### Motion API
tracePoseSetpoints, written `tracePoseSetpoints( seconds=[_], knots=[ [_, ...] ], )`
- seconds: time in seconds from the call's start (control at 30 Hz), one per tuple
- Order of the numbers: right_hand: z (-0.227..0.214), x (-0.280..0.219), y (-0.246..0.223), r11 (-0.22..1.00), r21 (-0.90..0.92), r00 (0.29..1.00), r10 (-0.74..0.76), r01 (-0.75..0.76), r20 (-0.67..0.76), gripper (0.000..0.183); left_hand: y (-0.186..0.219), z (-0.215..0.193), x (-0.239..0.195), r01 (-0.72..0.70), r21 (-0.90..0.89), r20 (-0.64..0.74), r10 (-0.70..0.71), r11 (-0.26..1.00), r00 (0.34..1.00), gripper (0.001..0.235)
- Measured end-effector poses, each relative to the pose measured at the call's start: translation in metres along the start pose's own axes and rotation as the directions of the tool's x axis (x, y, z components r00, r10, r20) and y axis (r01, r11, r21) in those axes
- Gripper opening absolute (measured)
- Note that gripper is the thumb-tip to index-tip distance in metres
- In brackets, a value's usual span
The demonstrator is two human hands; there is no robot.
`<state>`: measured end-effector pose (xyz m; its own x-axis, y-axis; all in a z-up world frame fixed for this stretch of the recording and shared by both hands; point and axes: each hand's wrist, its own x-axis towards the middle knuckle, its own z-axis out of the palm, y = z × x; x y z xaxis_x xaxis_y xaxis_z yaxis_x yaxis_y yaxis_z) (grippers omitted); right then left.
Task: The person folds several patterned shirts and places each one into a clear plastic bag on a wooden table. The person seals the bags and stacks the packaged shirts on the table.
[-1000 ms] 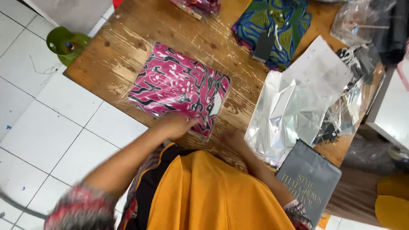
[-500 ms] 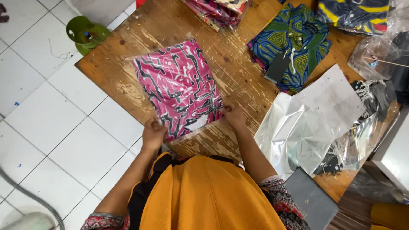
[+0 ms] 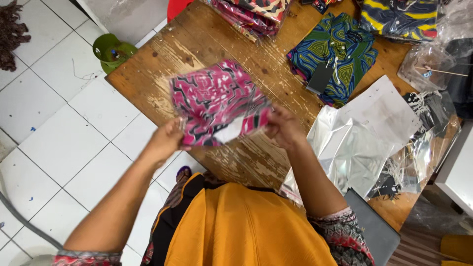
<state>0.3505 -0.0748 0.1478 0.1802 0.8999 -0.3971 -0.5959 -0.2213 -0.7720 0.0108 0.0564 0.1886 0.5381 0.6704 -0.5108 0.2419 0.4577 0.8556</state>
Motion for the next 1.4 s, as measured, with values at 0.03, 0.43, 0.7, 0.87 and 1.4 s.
tracePoseSetpoints(
  seconds=[0.03,0.43,0.7,0.87,1.4],
  knots=[
    [0.012,-0.009,-0.013,0.988,-0.057,0.989,-0.147,0.145,-0.028,0.030,0.015,-0.002,-0.007,-0.008,0.015,-0.022,0.008,1.000,1.000,0.048],
    [0.094,-0.022,-0.147,0.871,-0.239,0.895,-0.446,0.428,-0.023,0.011,0.157,-0.055,0.015,0.060,-0.420,-0.055,-0.091,0.906,0.994,0.024],
    [0.022,-0.052,-0.079,0.797,-0.336,0.829,-0.554,0.503,-0.075,0.015,0.061,-0.051,0.013,-0.182,-0.123,0.032,0.187,0.976,0.982,0.016],
    [-0.042,-0.031,0.080,0.771,-0.632,0.877,-0.356,0.080,-0.323,0.018,-0.090,-0.025,0.046,0.060,0.091,-0.027,-0.058,0.994,0.998,0.031],
    [0.026,-0.003,0.170,-0.241,-0.777,0.710,-0.316,0.581,0.629,0.046,-0.154,0.016,0.084,-0.550,0.794,0.178,0.765,0.260,0.619,0.005]
  ],
)
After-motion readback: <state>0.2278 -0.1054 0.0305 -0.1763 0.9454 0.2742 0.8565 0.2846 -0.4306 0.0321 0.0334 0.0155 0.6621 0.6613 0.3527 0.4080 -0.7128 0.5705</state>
